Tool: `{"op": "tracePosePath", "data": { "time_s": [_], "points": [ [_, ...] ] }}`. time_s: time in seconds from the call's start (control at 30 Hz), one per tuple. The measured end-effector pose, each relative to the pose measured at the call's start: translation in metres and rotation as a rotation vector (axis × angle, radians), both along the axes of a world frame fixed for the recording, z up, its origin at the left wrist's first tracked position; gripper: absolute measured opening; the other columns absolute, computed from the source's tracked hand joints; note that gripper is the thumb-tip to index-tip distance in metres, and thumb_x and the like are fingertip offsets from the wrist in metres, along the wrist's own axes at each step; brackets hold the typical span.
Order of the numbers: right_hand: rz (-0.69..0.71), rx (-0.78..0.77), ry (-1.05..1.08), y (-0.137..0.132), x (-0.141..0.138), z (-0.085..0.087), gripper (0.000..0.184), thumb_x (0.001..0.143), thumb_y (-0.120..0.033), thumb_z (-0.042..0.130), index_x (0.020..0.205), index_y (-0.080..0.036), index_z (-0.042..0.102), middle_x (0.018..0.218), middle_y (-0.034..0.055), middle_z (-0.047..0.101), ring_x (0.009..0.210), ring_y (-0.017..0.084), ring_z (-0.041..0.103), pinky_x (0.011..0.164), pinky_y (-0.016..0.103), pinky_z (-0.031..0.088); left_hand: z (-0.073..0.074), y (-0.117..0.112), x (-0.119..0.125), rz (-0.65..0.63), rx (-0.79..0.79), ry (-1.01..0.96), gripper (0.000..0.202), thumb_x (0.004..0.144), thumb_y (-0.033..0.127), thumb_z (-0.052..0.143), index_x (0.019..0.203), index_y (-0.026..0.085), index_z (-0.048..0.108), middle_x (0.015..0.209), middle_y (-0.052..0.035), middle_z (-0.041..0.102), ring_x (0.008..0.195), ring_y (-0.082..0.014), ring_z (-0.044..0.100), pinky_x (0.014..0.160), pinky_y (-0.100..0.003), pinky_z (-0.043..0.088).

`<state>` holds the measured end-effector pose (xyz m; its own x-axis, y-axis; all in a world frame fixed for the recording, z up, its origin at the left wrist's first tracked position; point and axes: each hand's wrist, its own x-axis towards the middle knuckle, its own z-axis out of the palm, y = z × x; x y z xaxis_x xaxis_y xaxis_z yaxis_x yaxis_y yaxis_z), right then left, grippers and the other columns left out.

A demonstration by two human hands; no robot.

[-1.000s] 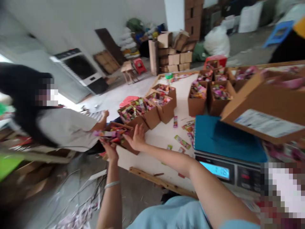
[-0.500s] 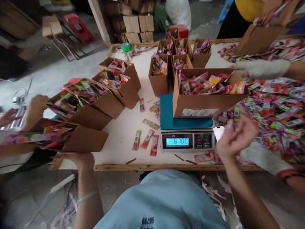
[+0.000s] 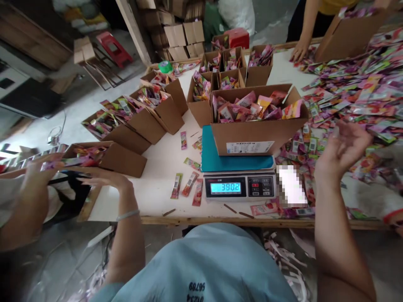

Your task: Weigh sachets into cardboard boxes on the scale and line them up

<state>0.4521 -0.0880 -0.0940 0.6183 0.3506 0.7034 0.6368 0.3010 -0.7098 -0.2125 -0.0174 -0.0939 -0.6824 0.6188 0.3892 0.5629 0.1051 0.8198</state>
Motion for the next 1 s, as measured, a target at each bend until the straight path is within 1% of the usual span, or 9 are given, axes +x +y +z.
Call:
{"op": "tracePosePath", "data": {
  "time_s": [0.07,0.1,0.23,0.37,0.5,0.6,0.7,0.8,1.0],
  "points": [
    [0.049,0.026,0.004,0.003,-0.001,0.005,0.059,0.079,-0.071,0.062,0.11,-0.022,0.053,0.109,0.0128,0.063,0.105,0.028,0.068,0.094,0.051,0.056,0.008,0.004,0.037,0.174,0.26,0.166,0.109,0.091,0.087,0.002,0.161,0.004,0.003,0.175,-0.0283,0.004,0.166,-0.037,-0.006,0.134,-0.056,0.0],
    [0.073,0.034,0.012,0.005,-0.002,0.007,0.058,0.079,-0.07,0.063,0.11,-0.022,0.054,0.109,0.0119,0.063,0.105,0.027,0.069,0.093,0.05,0.056,0.012,0.006,0.061,0.155,0.374,0.243,0.116,0.086,0.093,0.008,0.16,0.002,0.009,0.174,-0.03,0.008,0.166,-0.0371,-0.001,0.135,-0.053,0.001],
    [0.168,-0.016,0.11,0.014,-0.004,0.013,0.059,0.076,-0.071,0.065,0.111,-0.025,0.052,0.111,0.0094,0.065,0.105,0.025,0.071,0.085,0.043,0.057,0.023,0.017,0.166,-0.48,0.412,0.311,0.097,0.094,0.085,0.022,0.165,0.018,0.017,0.177,-0.0156,0.013,0.167,-0.0293,0.0,0.137,-0.047,0.004],
    [0.187,-0.198,0.098,0.025,0.011,0.005,0.061,0.079,-0.07,0.061,0.12,-0.025,0.049,0.113,0.0129,0.068,0.104,0.024,0.072,0.092,0.044,0.054,0.022,0.031,0.223,-0.908,0.267,0.268,0.077,0.1,0.075,0.033,0.165,0.033,0.026,0.177,-0.0074,0.022,0.167,-0.0256,0.006,0.136,-0.047,0.009],
    [-0.057,-0.866,-0.02,0.025,0.034,-0.031,0.076,0.063,-0.057,0.085,0.123,-0.02,0.056,0.137,0.0299,0.059,0.13,0.038,0.058,0.109,0.06,0.041,0.018,0.036,0.239,-1.072,0.199,0.228,0.073,0.103,0.069,0.034,0.166,0.036,0.021,0.176,-0.0084,0.023,0.166,-0.025,0.012,0.135,-0.047,0.014],
    [-0.22,-1.276,0.018,0.014,0.04,-0.065,0.078,0.057,-0.048,0.091,0.123,-0.018,0.062,0.152,0.0385,0.042,0.141,0.048,0.044,0.106,0.069,0.033,0.017,0.033,0.242,-1.097,0.23,0.226,0.073,0.102,0.069,0.036,0.166,0.037,0.021,0.175,-0.008,0.025,0.167,-0.026,0.01,0.135,-0.048,0.015],
    [-0.276,-1.327,-0.067,0.004,0.04,-0.081,0.042,0.074,-0.043,0.078,0.108,-0.02,0.068,0.139,0.0328,0.055,0.133,0.044,0.049,0.098,0.065,0.036,0.013,0.031,0.236,-1.072,0.228,0.193,0.069,0.104,0.065,0.037,0.166,0.038,0.023,0.175,-0.0087,0.026,0.165,-0.0276,0.016,0.134,-0.051,0.017],
    [-0.312,-1.322,-0.158,-0.001,0.043,-0.072,0.007,0.079,-0.028,0.065,0.078,-0.021,0.062,0.103,0.0224,0.066,0.117,0.041,0.057,0.095,0.062,0.034,0.008,0.031,0.224,-1.024,0.2,0.142,0.064,0.106,0.061,0.038,0.164,0.037,0.027,0.173,-0.0104,0.03,0.162,-0.0289,0.025,0.131,-0.052,0.026],
    [-0.398,-1.273,-0.274,-0.01,0.035,-0.039,0.013,0.081,-0.022,0.052,0.072,-0.02,0.061,0.061,0.0124,0.05,0.076,0.036,0.059,0.074,0.047,0.035,0.007,0.033,0.224,-1.099,0.213,0.103,0.063,0.107,0.06,0.036,0.164,0.037,0.024,0.171,-0.0113,0.034,0.158,-0.0298,0.035,0.124,-0.051,0.039]
  ]
}}
